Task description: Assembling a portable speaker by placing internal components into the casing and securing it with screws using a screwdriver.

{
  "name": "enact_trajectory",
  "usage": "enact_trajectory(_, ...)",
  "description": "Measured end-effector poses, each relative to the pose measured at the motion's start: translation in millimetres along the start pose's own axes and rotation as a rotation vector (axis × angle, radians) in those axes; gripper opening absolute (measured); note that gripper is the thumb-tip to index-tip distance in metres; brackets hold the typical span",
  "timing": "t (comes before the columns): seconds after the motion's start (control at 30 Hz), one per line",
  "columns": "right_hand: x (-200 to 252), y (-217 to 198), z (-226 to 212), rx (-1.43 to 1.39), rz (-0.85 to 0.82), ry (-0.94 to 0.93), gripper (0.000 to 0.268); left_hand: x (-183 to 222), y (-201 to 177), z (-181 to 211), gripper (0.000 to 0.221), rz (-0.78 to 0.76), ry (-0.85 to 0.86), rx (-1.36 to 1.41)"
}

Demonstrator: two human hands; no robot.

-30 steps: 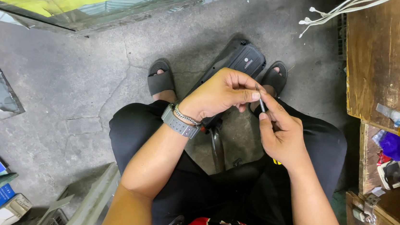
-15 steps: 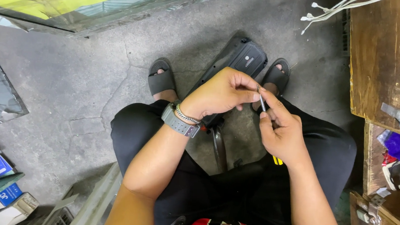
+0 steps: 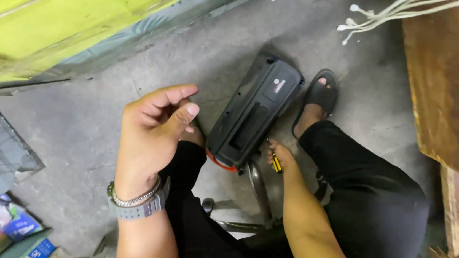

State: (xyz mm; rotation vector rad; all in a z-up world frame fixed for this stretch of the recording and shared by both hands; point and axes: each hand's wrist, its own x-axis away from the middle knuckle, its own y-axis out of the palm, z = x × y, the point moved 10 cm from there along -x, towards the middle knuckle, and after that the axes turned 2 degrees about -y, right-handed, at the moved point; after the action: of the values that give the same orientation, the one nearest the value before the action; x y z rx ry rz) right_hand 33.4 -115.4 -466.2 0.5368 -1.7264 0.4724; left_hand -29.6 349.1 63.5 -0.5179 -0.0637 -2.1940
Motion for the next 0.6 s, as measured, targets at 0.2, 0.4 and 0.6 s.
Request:
enact_trajectory(0.2, 11.4, 16.6, 22.1, -0.023, 0.003, 0.143, 0.067, -6.6, 6.0, -19.2, 0.029, -0.024, -0.054, 0.067)
enact_trajectory(0.4, 50.5, 31.5, -2.2, -0.124, -0.015, 0.175, 0.067, -8.4, 16.0, -24.6, 0.028, -0.058, -0.056, 0.148)
enact_trajectory(0.6, 63.9, 36.8, -23.1, -0.143, -0.016, 0.142, 0.069, -8.1, 21.8, -23.9, 0.028, -0.075, -0.046, 0.168)
